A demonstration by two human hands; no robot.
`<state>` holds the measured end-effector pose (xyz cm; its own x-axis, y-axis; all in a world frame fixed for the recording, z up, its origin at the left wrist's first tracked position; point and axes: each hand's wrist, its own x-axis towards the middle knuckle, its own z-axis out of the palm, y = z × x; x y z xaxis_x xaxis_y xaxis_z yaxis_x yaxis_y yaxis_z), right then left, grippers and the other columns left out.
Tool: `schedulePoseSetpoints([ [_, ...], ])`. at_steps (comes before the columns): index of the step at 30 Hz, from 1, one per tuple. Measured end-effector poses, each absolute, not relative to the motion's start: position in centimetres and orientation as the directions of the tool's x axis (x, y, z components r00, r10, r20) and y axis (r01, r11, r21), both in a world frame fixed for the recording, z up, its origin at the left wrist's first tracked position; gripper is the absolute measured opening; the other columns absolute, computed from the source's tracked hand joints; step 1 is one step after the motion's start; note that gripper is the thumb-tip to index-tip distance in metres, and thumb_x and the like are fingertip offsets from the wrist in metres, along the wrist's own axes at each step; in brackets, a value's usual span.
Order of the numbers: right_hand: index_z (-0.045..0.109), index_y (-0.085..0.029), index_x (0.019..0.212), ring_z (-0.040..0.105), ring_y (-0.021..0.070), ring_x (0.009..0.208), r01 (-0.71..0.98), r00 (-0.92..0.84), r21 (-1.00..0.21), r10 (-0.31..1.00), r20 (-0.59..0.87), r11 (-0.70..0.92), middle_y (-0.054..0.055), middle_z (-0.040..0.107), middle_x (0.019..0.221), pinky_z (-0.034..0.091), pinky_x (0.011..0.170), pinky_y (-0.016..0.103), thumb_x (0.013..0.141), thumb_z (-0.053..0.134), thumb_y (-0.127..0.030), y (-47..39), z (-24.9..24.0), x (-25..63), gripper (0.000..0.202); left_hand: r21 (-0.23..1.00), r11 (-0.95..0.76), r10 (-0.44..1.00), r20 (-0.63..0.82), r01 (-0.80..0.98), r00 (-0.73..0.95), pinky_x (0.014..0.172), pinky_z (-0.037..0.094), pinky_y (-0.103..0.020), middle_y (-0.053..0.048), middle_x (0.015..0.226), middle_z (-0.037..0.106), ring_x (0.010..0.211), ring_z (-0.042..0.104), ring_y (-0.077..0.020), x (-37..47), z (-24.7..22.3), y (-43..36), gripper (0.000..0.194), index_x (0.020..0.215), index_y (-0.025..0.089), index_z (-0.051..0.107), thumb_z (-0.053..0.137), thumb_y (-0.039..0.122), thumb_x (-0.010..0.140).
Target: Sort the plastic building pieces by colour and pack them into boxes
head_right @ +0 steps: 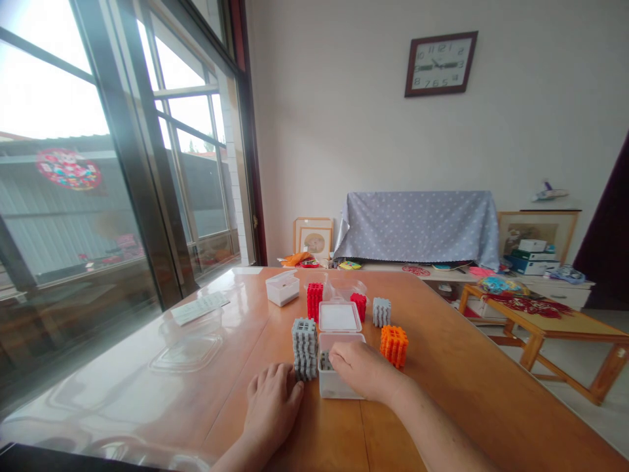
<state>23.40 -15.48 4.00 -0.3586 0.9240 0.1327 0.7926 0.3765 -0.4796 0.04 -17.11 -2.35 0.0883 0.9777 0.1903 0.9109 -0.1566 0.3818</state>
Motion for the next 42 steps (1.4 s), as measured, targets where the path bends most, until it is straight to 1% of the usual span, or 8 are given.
schedulePoseSetpoints([
  [6,0.066,-0.021,0.086,0.062,0.0173,0.077,0.788,-0.242,-0.506,0.932,0.269,0.350,0.001,0.071,0.081,0.040,0.069,0.026,0.095,0.047,-0.028,-14.5,4.8,22.3,0.022,0.411,-0.155,0.972,0.226,0.898,0.064,0.104,0.029,-0.042,-0.008,0.115,0.066,0.115,0.054,-0.0281,0.0,-2.8,-17.1,0.024,0.103,0.025,0.063,0.044,0.036,0.093],
  [11,0.070,-0.023,0.107,0.066,0.0221,0.103,0.709,-0.203,-0.554,0.879,0.431,0.435,0.006,0.074,0.113,0.048,0.090,0.031,0.086,0.061,-0.027,-12.9,7.3,20.8,0.024,0.418,-0.147,0.977,0.200,0.896,0.067,0.104,0.029,-0.041,-0.009,0.118,0.066,0.118,0.053,-0.0286,0.0,-2.5,-17.2,0.025,0.104,0.024,0.063,0.045,0.037,0.093],
  [15,0.067,-0.023,0.129,0.060,0.0268,0.123,0.718,-0.351,-0.486,0.862,0.365,0.499,0.009,0.068,0.132,0.043,0.107,0.038,0.080,0.069,-0.030,-12.0,9.4,19.6,0.049,0.414,-0.143,0.979,0.191,0.899,0.068,0.105,0.030,-0.042,-0.009,0.118,0.066,0.118,0.053,-0.0291,0.0,-2.3,-17.3,0.026,0.106,0.024,0.062,0.045,0.038,0.093],
  [19,0.061,-0.021,0.139,0.059,0.0294,0.126,0.750,-0.440,-0.429,0.864,0.245,0.504,0.012,0.064,0.138,0.043,0.109,0.041,0.077,0.073,-0.035,-11.3,10.7,18.8,0.064,0.395,-0.140,0.980,0.187,0.908,0.069,0.105,0.030,-0.042,-0.008,0.119,0.066,0.119,0.053,-0.0287,0.0,-2.4,-17.3,0.025,0.106,0.025,0.063,0.044,0.037,0.094],
  [25,0.063,-0.021,0.137,0.060,0.0291,0.126,0.744,-0.492,-0.402,0.845,0.210,0.534,0.011,0.064,0.139,0.045,0.107,0.039,0.075,0.073,-0.033,-10.3,11.2,18.2,0.064,0.421,-0.161,0.974,0.216,0.893,0.073,0.104,0.029,-0.042,-0.008,0.117,0.066,0.118,0.053,-0.0288,-0.1,-2.9,-17.2,0.023,0.104,0.025,0.063,0.045,0.035,0.093],
  [31,0.071,-0.021,0.120,0.068,0.0241,0.105,0.715,-0.532,-0.410,0.821,0.207,0.566,0.006,0.074,0.119,0.050,0.094,0.033,0.074,0.070,-0.024,-9.6,10.8,18.0,0.046,0.416,-0.151,0.973,0.224,0.897,0.060,0.103,0.030,-0.042,-0.008,0.115,0.066,0.116,0.054,-0.0286,0.0,-2.7,-17.4,0.022,0.102,0.024,0.062,0.046,0.034,0.092],
  [38,0.065,-0.022,0.129,0.065,0.0252,0.116,0.675,-0.420,-0.555,0.871,0.253,0.487,0.008,0.070,0.127,0.049,0.098,0.036,0.075,0.073,-0.029,-9.9,10.3,20.0,0.055,0.380,-0.114,0.987,0.152,0.918,0.059,0.106,0.028,-0.042,-0.009,0.122,0.065,0.121,0.051,-0.0291,0.2,-1.7,-17.7,0.026,0.106,0.025,0.064,0.043,0.035,0.094],
  [42,0.068,-0.021,0.120,0.065,0.0250,0.111,0.724,-0.352,-0.540,0.903,0.247,0.429,0.007,0.072,0.122,0.049,0.096,0.036,0.074,0.072,-0.028,-10.7,9.7,22.5,0.046,0.394,-0.124,0.984,0.164,0.911,0.063,0.106,0.027,-0.043,-0.009,0.121,0.065,0.121,0.051,-0.0294,0.1,-1.9,-17.6,0.026,0.105,0.025,0.063,0.043,0.036,0.093],
])
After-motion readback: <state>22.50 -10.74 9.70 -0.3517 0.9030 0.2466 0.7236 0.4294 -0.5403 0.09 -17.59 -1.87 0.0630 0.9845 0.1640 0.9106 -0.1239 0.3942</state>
